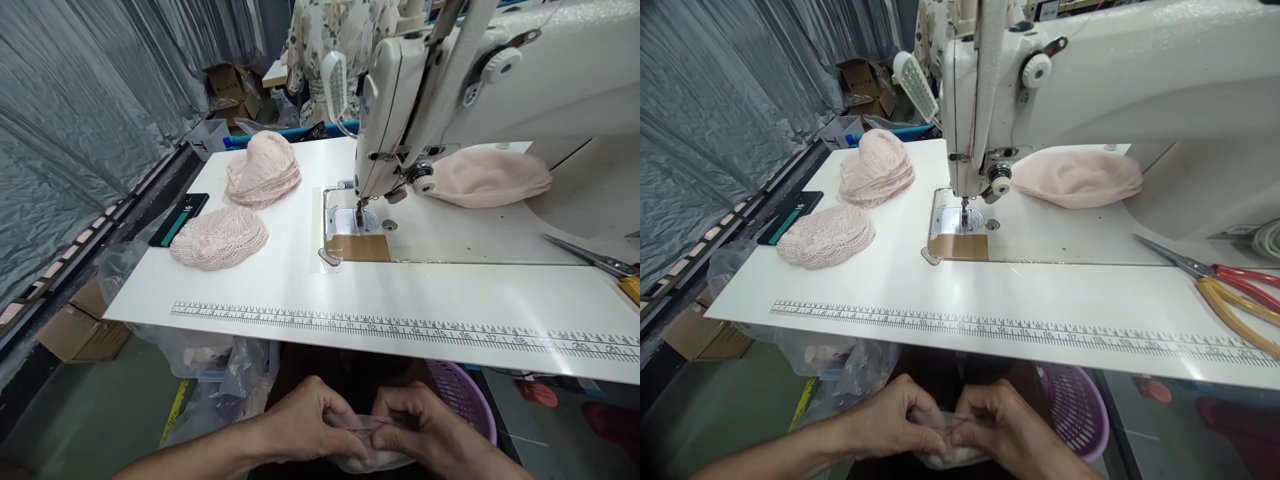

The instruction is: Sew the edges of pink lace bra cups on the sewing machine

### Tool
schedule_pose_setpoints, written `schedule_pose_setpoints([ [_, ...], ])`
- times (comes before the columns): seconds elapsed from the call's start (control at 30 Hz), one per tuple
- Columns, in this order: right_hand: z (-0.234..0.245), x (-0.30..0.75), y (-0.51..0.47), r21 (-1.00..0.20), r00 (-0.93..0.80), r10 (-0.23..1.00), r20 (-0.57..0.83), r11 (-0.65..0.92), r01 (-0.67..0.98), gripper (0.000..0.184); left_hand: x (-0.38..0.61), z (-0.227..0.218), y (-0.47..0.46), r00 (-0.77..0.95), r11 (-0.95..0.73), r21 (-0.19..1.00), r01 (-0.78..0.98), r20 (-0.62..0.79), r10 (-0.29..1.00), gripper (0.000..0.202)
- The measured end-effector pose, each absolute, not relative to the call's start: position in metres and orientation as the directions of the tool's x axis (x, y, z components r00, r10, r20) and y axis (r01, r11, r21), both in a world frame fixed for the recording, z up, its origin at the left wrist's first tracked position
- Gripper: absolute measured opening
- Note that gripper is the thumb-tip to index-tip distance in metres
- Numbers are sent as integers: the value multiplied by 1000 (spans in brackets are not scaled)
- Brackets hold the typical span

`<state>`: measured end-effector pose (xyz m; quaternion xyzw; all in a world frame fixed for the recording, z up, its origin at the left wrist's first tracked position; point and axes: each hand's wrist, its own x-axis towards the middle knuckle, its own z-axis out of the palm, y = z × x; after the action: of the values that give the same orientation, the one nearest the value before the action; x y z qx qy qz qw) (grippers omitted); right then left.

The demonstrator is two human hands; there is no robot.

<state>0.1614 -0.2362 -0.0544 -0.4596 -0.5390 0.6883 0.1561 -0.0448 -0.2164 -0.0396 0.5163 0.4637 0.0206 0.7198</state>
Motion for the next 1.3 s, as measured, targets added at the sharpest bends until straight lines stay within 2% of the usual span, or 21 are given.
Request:
schedule_pose_setpoints([
  [0.23,-60,180,-232,-863,-607,637,-475,-472,181,37,-59,-39,-211,653,552,728,408,-654,381,24],
  [0.47,-56,175,-234,-812,-706,519,-482,-568,136,26,-55,-33,-207,721,485,777,400,-594,357,23],
  [0.67,-51,174,-235,-834,-690,541,-481,-524,170,23,-57,-29,-210,733,460,806,374,-560,387,21],
  [0.83,-45,168,-231,-837,-721,510,-470,-516,181,24,-55,-28,-209,736,432,825,364,-539,409,20],
  [0.93,-43,166,-229,-855,-703,545,-457,-487,179,19,-56,-28,-208,732,426,822,377,-546,407,23],
  [1.13,-50,176,-229,-845,-702,555,-446,-520,126,19,-65,-31,-208,668,456,767,452,-630,397,18],
  [1.3,-58,181,-232,-823,-693,541,-476,-553,133,22,-66,-32,-205,705,479,780,402,-598,381,19],
])
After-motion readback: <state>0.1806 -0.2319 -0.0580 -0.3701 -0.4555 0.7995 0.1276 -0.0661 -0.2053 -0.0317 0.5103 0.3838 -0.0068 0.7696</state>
